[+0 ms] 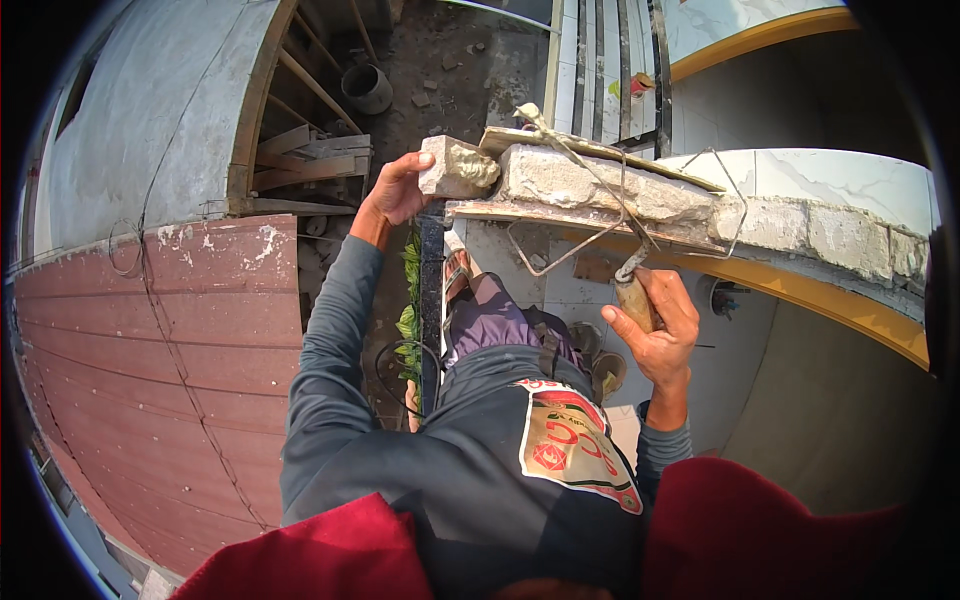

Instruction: The person applies mortar to the side and top of a brick using a trowel, then places a small wooden board against the mortar and continues spreading mortar along the top edge.

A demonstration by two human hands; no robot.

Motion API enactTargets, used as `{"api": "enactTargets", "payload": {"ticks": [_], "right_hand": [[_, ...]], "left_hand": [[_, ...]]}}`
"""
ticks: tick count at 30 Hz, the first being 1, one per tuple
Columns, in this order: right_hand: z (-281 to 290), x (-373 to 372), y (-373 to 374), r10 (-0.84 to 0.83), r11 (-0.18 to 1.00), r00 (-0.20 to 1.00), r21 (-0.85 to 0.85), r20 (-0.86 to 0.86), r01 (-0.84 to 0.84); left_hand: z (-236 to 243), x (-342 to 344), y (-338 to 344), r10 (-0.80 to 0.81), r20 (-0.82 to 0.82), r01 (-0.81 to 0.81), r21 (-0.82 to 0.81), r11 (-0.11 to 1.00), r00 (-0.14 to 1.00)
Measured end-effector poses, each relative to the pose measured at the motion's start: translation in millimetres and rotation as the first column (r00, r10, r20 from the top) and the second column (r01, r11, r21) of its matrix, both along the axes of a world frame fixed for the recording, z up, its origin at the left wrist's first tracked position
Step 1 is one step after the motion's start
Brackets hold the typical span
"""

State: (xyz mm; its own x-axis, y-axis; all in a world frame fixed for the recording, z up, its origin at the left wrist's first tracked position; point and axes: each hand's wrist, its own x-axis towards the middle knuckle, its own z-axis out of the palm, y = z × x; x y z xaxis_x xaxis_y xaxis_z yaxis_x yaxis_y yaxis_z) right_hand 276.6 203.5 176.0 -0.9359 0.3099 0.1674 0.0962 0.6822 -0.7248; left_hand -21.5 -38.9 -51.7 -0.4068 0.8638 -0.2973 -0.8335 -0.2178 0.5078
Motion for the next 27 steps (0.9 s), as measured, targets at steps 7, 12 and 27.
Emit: {"api": "enactTargets", "payload": {"ticks": [7,12,27], "right_hand": [[-4,0,3,0.013,1.0,0.999,-0.005,0.05,-0.013],[-2,-2,7,0.033,0.999,0.998,0.007,0.06,-0.034],[9,-15,17,0.089,0.994,0.992,0.059,0.088,-0.094]], "left_hand": [[29,-2,15,-0.128,-0.179,0.117,-0.069,0.991,0.975],[42,5,20,-0.117,-0.192,0.087,-0.157,0.984,0.974],[61,1,22,-0.272,-0.279,0.179,-0.316,0.932,0.921]]}}
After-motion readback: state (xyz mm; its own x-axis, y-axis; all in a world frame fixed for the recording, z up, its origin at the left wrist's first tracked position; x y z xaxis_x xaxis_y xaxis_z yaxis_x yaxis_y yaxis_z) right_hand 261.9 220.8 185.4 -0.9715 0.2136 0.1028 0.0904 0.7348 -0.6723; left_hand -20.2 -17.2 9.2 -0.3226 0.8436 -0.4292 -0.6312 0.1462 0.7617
